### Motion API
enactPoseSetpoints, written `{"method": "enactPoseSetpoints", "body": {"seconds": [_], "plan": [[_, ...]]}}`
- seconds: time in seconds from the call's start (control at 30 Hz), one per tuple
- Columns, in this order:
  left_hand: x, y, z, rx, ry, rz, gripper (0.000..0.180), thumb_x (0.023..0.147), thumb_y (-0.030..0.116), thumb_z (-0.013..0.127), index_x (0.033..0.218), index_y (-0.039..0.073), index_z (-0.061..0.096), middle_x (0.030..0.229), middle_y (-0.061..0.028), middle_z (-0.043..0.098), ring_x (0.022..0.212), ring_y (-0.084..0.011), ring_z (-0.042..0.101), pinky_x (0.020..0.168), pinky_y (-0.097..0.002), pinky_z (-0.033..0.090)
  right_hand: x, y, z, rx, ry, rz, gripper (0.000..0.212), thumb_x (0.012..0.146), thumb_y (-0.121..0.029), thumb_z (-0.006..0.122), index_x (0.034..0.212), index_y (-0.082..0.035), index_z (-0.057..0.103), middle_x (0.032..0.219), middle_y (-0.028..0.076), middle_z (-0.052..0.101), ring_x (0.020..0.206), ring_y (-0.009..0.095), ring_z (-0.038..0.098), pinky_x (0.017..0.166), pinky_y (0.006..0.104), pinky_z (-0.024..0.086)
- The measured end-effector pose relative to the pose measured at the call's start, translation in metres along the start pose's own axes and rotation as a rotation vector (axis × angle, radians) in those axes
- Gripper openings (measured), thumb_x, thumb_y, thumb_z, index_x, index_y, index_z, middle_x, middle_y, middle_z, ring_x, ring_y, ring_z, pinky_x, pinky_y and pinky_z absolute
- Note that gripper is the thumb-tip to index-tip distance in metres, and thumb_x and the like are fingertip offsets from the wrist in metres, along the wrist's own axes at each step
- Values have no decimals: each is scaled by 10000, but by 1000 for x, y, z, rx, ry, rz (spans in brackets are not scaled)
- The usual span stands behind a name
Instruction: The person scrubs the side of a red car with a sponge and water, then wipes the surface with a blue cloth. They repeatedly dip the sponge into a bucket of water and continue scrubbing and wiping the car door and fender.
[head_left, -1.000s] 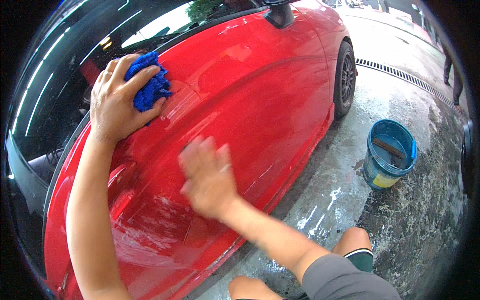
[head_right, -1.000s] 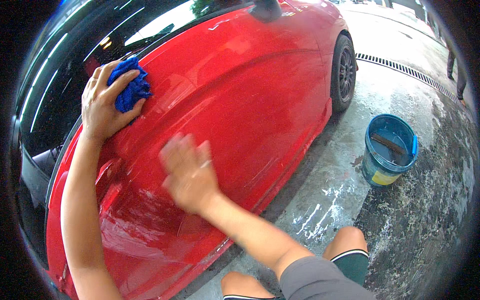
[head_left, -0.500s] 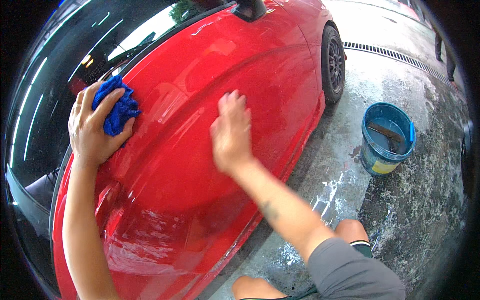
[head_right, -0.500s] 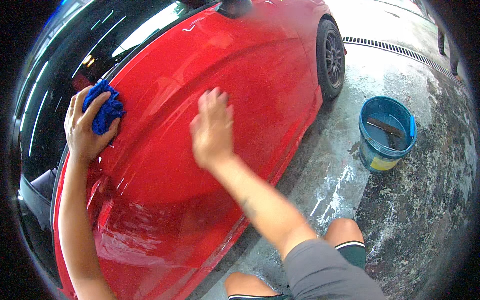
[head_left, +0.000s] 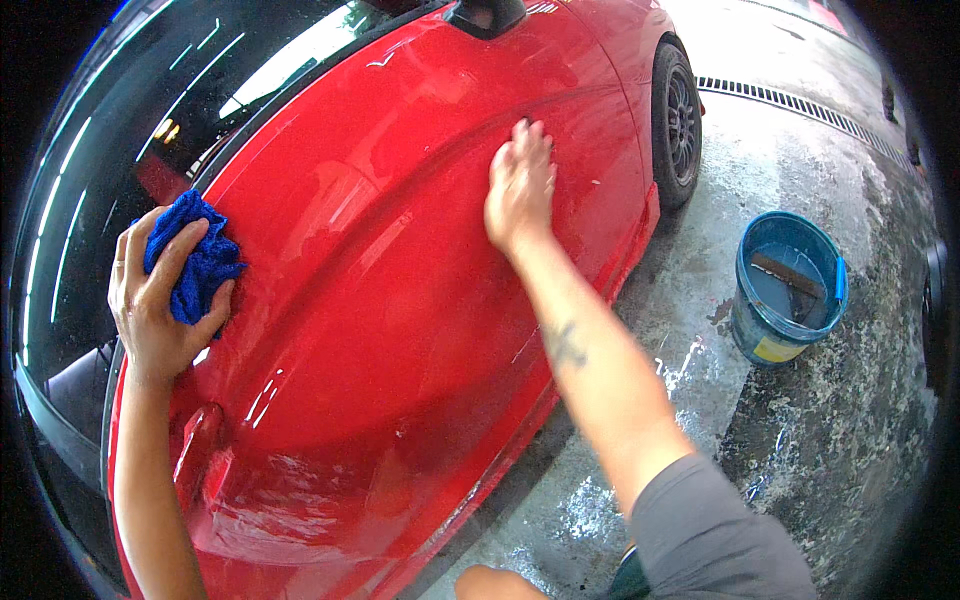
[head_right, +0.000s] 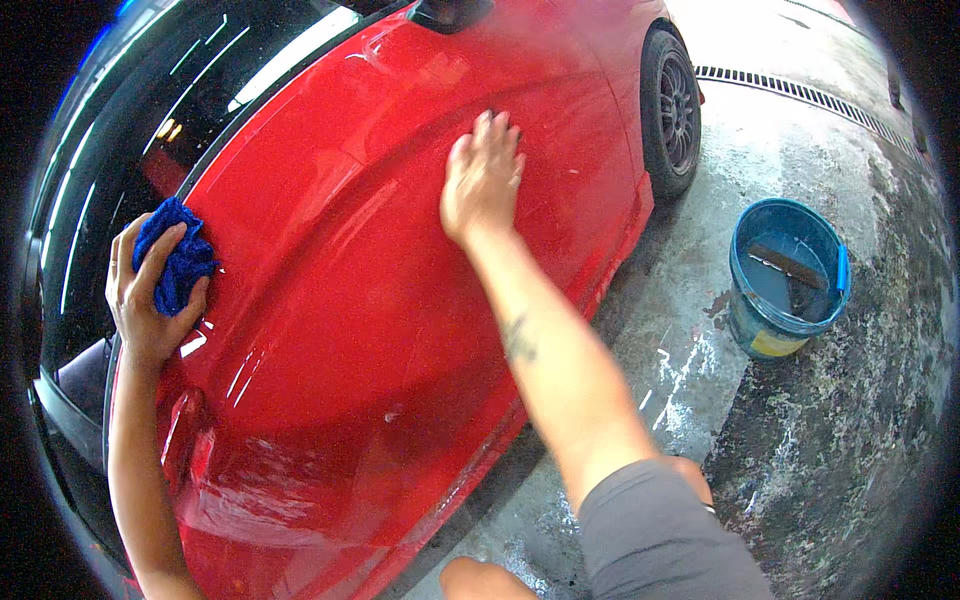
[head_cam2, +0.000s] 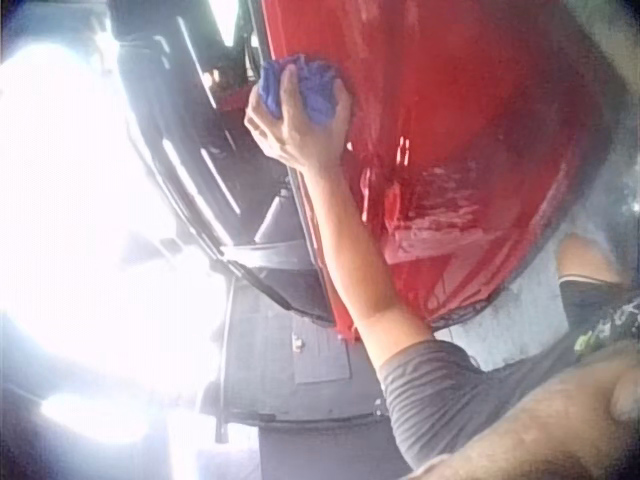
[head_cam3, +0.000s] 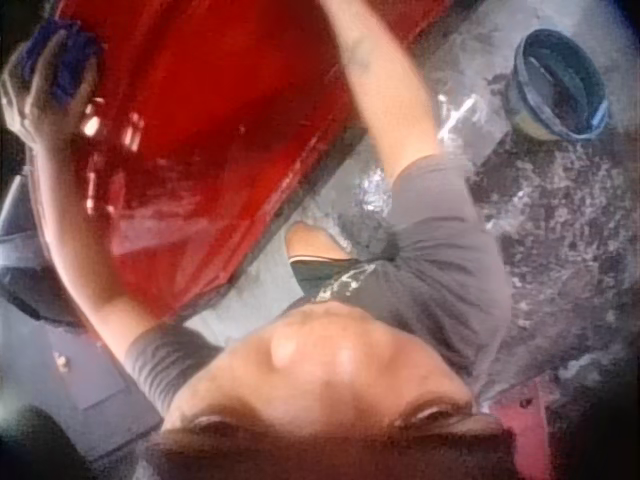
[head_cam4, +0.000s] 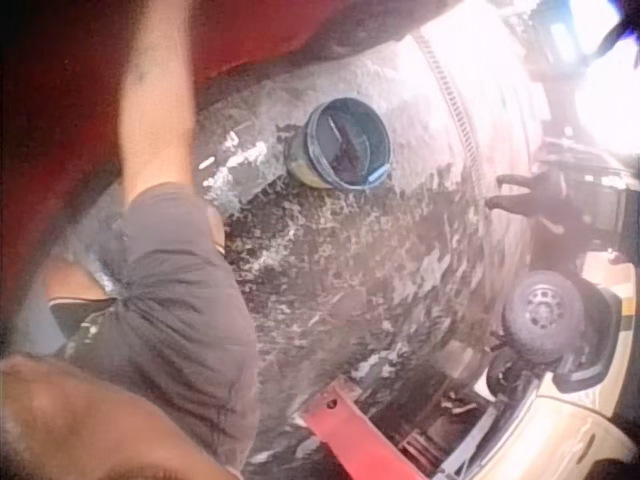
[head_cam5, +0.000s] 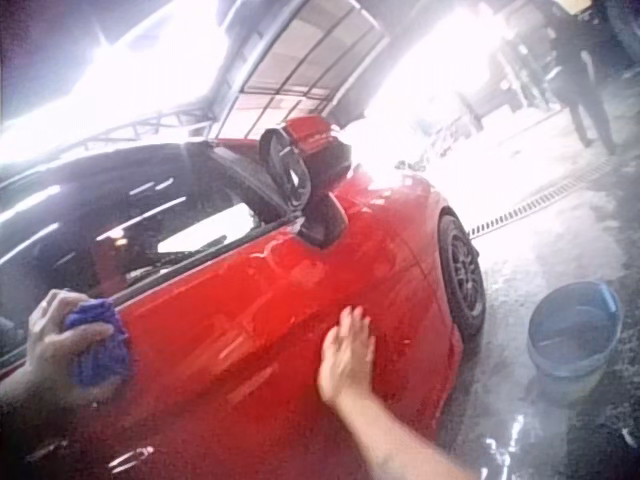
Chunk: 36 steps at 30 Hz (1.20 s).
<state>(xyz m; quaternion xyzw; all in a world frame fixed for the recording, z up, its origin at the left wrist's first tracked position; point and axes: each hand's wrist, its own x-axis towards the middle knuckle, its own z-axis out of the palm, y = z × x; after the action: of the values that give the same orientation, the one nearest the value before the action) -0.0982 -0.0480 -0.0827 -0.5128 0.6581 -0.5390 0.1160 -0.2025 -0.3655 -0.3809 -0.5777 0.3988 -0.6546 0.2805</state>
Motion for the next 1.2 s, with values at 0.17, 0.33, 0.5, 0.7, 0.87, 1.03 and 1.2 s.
{"method": "enactPoseSetpoints", "body": {"seconds": [0.17, 0.33, 0.5, 0.7, 0.87, 1.03, 1.2], "plan": [[3, 1, 0, -6, 6, -6, 633, 711, 268, 890, 1326, 176, 769, 1419, -198, 638, 1274, -425, 643, 1069, -560, 538, -260, -139, -41, 87, -555, -386, 782, 1055, -399, 555, 1684, 7, 327, 1777, 321, 195, 1649, 536, 168, 1315, 693, 125], [-4, -6, -4, -13, -23, 7, 631, 764, 220, 896, 1376, 177, 748, 1463, -220, 621, 1306, -436, 638, 1110, -536, 525, -164, -49, -13, -109, -194, -111, 794, 1092, -363, 490, 1703, 64, 216, 1784, 343, 121, 1670, 499, 110, 1316, 692, 121], [-1, -6, 2, 34, -3, 18, 635, 783, 258, 908, 1394, 196, 744, 1460, -200, 635, 1308, -411, 649, 1128, -511, 520, -20, 64, -17, 177, -62, 90, 693, 1197, -458, 257, 1736, -26, 195, 1807, 277, 121, 1674, 482, 95, 1321, 668, 112], [2, -1, 8, 48, 3, -11, 634, 776, 298, 930, 1383, 233, 757, 1450, -193, 651, 1321, -399, 644, 1133, -526, 513, -312, -136, -42, 191, -576, -99, 835, 1035, -376, 577, 1683, 48, 265, 1743, 387, 167, 1627, 591, 142, 1290, 734, 115], [-7, -11, -5, 78, -13, 24, 656, 767, 307, 943, 1393, 243, 755, 1451, -188, 652, 1316, -396, 650, 1132, -521, 518, -227, -89, -20, 85, -275, -25, 788, 1093, -319, 440, 1715, 67, 150, 1796, 315, 107, 1653, 555, 85, 1309, 714, 65], [-6, -12, -2, 58, 8, 44, 609, 822, 271, 927, 1403, 232, 747, 1433, -176, 663, 1305, -371, 663, 1126, -485, 532, 29, 160, 10, 73, -88, -5, 677, 1197, -434, 233, 1704, 13, 262, 1794, 274, 185, 1659, 492, 155, 1330, 634, 186], [-8, -21, 9, 89, 18, 96, 618, 832, 360, 926, 1415, 285, 738, 1465, -140, 666, 1311, -344, 677, 1108, -471, 555, 38, 193, 0, 6, -33, -269, 633, 1212, -355, 208, 1670, 74, 292, 1745, 308, 292, 1650, 497, 175, 1355, 564, 165]]}}
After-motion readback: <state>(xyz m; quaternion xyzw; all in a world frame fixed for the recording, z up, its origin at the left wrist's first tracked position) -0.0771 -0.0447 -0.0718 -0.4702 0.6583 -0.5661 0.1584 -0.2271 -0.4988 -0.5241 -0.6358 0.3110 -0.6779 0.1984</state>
